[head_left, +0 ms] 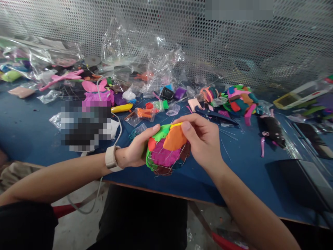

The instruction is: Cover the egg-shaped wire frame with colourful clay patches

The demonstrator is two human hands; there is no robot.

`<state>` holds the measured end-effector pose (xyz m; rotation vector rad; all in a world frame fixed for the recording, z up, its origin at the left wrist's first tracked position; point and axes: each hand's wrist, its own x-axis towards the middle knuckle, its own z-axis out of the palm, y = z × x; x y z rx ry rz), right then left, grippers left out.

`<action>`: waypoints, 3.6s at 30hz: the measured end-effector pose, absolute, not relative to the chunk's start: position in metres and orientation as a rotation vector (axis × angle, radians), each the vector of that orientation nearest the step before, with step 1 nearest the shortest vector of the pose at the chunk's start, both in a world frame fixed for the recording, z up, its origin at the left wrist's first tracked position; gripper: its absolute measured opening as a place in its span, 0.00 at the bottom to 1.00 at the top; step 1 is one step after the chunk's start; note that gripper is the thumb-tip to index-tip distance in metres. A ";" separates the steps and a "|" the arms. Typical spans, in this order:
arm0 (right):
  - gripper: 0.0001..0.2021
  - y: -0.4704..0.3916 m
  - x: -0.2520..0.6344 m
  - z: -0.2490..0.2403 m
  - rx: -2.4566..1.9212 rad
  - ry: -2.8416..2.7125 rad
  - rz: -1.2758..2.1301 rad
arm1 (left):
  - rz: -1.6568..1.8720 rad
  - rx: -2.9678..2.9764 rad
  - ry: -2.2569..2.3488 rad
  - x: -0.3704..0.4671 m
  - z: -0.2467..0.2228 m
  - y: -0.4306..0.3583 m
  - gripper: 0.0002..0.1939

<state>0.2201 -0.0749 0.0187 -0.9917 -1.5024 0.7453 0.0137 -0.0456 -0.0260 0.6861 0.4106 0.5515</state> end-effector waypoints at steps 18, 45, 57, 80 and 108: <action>0.25 -0.081 0.213 0.016 -1.094 -1.556 0.640 | 0.567 0.689 0.389 0.017 -0.025 -0.047 0.36; 0.27 -0.064 0.222 -0.005 -1.019 -1.337 0.863 | 0.998 0.308 0.449 0.026 0.007 -0.040 0.29; 0.27 -0.053 0.221 -0.033 -0.908 -1.372 0.906 | 1.064 0.362 0.495 0.025 0.011 -0.042 0.27; 0.27 -0.073 0.221 -0.007 -1.081 -2.121 0.167 | 1.044 0.399 0.544 0.027 0.002 -0.039 0.23; 0.32 -0.078 0.214 -0.009 -1.168 -2.016 0.094 | 1.038 0.420 0.602 0.030 0.004 -0.040 0.17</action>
